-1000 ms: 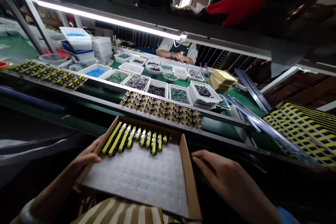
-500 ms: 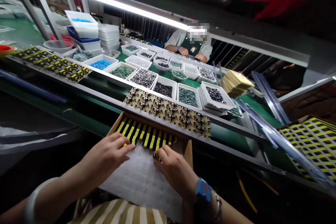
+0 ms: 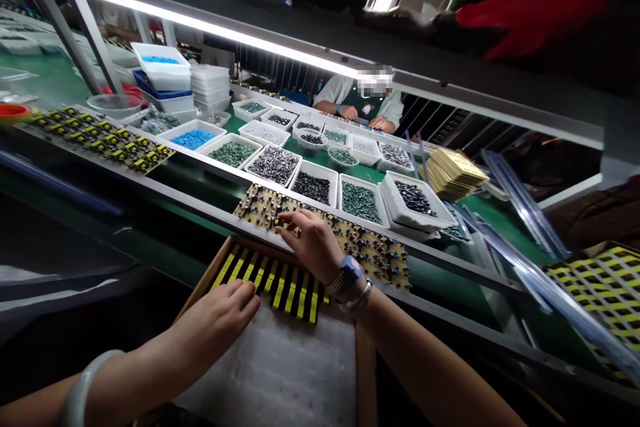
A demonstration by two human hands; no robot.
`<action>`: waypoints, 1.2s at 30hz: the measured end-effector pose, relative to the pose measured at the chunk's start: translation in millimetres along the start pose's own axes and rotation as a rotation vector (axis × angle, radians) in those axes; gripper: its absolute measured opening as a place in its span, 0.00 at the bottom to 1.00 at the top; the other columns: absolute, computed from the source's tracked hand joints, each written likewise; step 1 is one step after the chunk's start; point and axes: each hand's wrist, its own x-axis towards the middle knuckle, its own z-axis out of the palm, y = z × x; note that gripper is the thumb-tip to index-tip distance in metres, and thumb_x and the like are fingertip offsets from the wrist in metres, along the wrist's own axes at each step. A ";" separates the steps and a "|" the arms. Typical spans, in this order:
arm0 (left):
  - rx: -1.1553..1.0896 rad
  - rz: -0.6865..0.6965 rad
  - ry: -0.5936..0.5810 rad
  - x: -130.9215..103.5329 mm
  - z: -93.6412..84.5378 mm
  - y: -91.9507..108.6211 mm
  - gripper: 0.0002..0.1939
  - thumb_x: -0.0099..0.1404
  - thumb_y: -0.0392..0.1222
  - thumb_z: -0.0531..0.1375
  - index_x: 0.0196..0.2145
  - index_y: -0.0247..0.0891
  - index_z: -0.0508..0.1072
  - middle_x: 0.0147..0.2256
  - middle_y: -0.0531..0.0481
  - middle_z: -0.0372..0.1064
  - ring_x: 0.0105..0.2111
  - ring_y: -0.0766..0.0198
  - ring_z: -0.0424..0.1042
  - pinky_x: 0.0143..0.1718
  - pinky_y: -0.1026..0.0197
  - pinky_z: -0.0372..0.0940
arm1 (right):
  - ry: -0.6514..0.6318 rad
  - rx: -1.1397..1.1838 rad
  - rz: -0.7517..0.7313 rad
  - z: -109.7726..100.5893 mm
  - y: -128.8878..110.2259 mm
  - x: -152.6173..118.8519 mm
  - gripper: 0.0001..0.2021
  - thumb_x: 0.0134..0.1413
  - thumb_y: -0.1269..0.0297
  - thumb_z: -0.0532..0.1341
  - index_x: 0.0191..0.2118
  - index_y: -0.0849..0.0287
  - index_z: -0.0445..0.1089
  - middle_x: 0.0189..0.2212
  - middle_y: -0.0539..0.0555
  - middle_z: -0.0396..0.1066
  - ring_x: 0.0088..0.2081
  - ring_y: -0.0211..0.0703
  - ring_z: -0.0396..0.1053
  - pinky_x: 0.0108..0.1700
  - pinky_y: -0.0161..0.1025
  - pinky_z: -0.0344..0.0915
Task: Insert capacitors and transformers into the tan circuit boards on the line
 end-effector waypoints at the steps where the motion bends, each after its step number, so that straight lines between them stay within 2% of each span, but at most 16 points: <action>1: 0.007 -0.015 0.007 0.9 0.4 0.7 0.15 0.62 0.23 0.53 0.44 0.33 0.71 0.40 0.43 0.70 0.41 0.53 0.72 0.43 0.51 0.73 | -0.008 -0.023 0.005 2.9 2.7 1.8 0.10 0.63 0.69 0.67 0.49 0.59 0.75 0.40 0.53 0.74 0.37 0.40 0.74 0.42 0.38 0.73; 6: -0.096 -0.017 -0.013 1.5 -5.8 0.5 0.10 0.65 0.25 0.54 0.40 0.36 0.70 0.39 0.45 0.70 0.37 0.54 0.71 0.40 0.51 0.73 | -0.064 -0.143 0.026 5.6 5.0 4.2 0.10 0.60 0.71 0.69 0.47 0.62 0.76 0.41 0.56 0.74 0.38 0.46 0.74 0.43 0.42 0.71; 9: -0.260 -0.016 -0.017 0.3 -18.3 -11.5 0.10 0.65 0.24 0.55 0.39 0.35 0.71 0.38 0.45 0.70 0.36 0.55 0.71 0.39 0.53 0.72 | -0.129 -0.200 0.021 5.7 2.0 10.2 0.09 0.60 0.72 0.68 0.46 0.64 0.77 0.39 0.57 0.74 0.36 0.47 0.74 0.41 0.42 0.71; 11: -0.429 -0.084 0.063 1.3 -27.9 -27.2 0.12 0.66 0.23 0.55 0.43 0.34 0.71 0.40 0.45 0.70 0.37 0.57 0.72 0.41 0.56 0.72 | -0.165 -0.229 0.012 6.4 0.6 14.5 0.08 0.61 0.72 0.67 0.46 0.66 0.77 0.38 0.58 0.73 0.37 0.48 0.74 0.42 0.43 0.71; 13: -0.574 -0.168 0.197 5.5 -35.5 -48.4 0.13 0.68 0.24 0.55 0.47 0.35 0.72 0.44 0.45 0.69 0.41 0.59 0.72 0.44 0.59 0.70 | -0.188 -0.252 0.009 6.8 0.0 17.7 0.07 0.62 0.72 0.67 0.45 0.67 0.77 0.38 0.59 0.73 0.38 0.48 0.74 0.42 0.43 0.71; 16: -0.670 -0.245 0.404 18.5 -39.3 -85.1 0.11 0.69 0.26 0.58 0.45 0.35 0.75 0.45 0.46 0.70 0.43 0.62 0.73 0.46 0.62 0.69 | -0.219 -0.267 0.005 6.0 -0.4 19.7 0.08 0.62 0.71 0.67 0.46 0.66 0.77 0.39 0.58 0.73 0.38 0.48 0.74 0.43 0.42 0.71; 19: -0.651 -0.289 0.426 35.2 -36.6 -115.6 0.12 0.67 0.27 0.62 0.46 0.36 0.77 0.44 0.47 0.73 0.43 0.61 0.74 0.48 0.60 0.69 | -0.235 -0.278 0.000 4.8 -2.3 19.9 0.08 0.62 0.72 0.67 0.46 0.65 0.77 0.40 0.58 0.73 0.39 0.48 0.74 0.44 0.42 0.71; 22: -0.509 -0.302 0.429 50.1 -34.5 -131.0 0.13 0.64 0.29 0.66 0.47 0.35 0.77 0.44 0.47 0.76 0.45 0.56 0.72 0.49 0.56 0.67 | -0.229 -0.296 0.003 4.7 -5.2 19.5 0.08 0.63 0.72 0.66 0.46 0.67 0.76 0.41 0.60 0.73 0.40 0.50 0.74 0.45 0.44 0.71; 27: -0.276 -0.250 0.359 66.2 -34.6 -135.4 0.10 0.62 0.34 0.69 0.43 0.40 0.80 0.40 0.51 0.78 0.43 0.54 0.68 0.47 0.53 0.64 | -0.220 -0.303 0.007 5.5 -8.1 18.1 0.07 0.62 0.72 0.67 0.45 0.66 0.76 0.39 0.59 0.72 0.39 0.49 0.74 0.44 0.43 0.71; 31: -0.215 -0.247 0.325 73.1 -32.5 -136.3 0.10 0.63 0.35 0.69 0.42 0.43 0.81 0.40 0.51 0.78 0.44 0.51 0.67 0.47 0.49 0.59 | -0.207 -0.305 0.007 6.2 -8.3 17.1 0.07 0.62 0.74 0.66 0.46 0.65 0.76 0.40 0.58 0.73 0.40 0.49 0.73 0.45 0.43 0.71; 36: -0.163 -0.200 0.284 80.0 -32.9 -136.7 0.09 0.65 0.33 0.65 0.42 0.43 0.81 0.39 0.49 0.77 0.45 0.51 0.66 0.48 0.50 0.56 | -0.198 -0.289 0.012 5.1 -7.8 17.5 0.08 0.62 0.73 0.67 0.46 0.64 0.76 0.40 0.58 0.73 0.40 0.48 0.74 0.45 0.42 0.71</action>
